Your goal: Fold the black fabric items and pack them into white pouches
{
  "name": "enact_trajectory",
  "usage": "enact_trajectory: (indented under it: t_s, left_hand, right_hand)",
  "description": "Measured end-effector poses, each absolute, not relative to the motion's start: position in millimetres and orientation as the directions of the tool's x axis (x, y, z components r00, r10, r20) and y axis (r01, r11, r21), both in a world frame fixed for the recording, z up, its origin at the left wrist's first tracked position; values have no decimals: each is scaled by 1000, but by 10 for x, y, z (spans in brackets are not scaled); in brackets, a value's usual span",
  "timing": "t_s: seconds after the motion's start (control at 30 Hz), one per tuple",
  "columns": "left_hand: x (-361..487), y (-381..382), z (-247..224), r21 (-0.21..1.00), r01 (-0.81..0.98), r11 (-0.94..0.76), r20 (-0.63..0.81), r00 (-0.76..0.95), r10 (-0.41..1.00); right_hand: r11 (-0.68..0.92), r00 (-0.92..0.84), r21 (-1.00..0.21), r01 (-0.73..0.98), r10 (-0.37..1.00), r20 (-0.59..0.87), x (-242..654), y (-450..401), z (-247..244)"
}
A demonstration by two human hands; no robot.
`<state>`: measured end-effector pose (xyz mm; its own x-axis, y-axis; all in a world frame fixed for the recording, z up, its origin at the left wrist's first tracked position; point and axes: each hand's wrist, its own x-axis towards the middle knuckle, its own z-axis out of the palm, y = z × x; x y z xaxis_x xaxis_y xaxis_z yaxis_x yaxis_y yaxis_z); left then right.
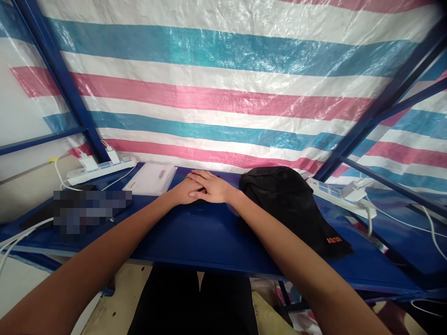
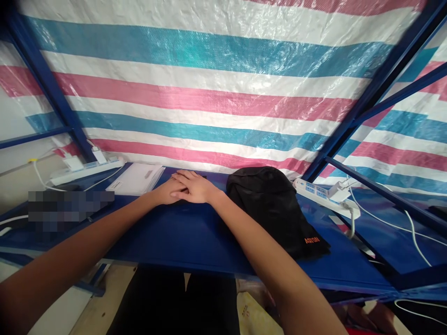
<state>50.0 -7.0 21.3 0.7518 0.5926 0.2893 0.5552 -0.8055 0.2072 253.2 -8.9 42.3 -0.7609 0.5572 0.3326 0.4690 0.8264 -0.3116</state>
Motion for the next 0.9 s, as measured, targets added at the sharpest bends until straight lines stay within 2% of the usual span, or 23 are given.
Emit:
enact_trajectory:
  t_s: [0.2, 0.37, 0.53, 0.67, 0.9]
  left_hand:
    - [382, -37, 156, 247, 595, -764, 210, 737, 642]
    - [357, -101, 207, 274, 588, -761, 211, 736, 644]
    - [352, -136, 264, 308, 550, -776, 239, 745, 623]
    - [345, -125, 303, 355, 577, -736, 189, 726, 661]
    - [318, -36, 273, 409, 594, -693, 172, 696, 697]
  right_hand:
    - [707, -738, -451, 545, 660, 141, 2716, -29, 248]
    - [609, -687, -573, 548, 719, 108, 2882, -50, 276]
    - [587, -679, -629, 511, 724, 124, 2935, -28, 312]
    - [565, -664, -634, 528, 740, 107, 2948, 35, 310]
    - [543, -653, -549, 635, 758, -5, 2958, 102, 316]
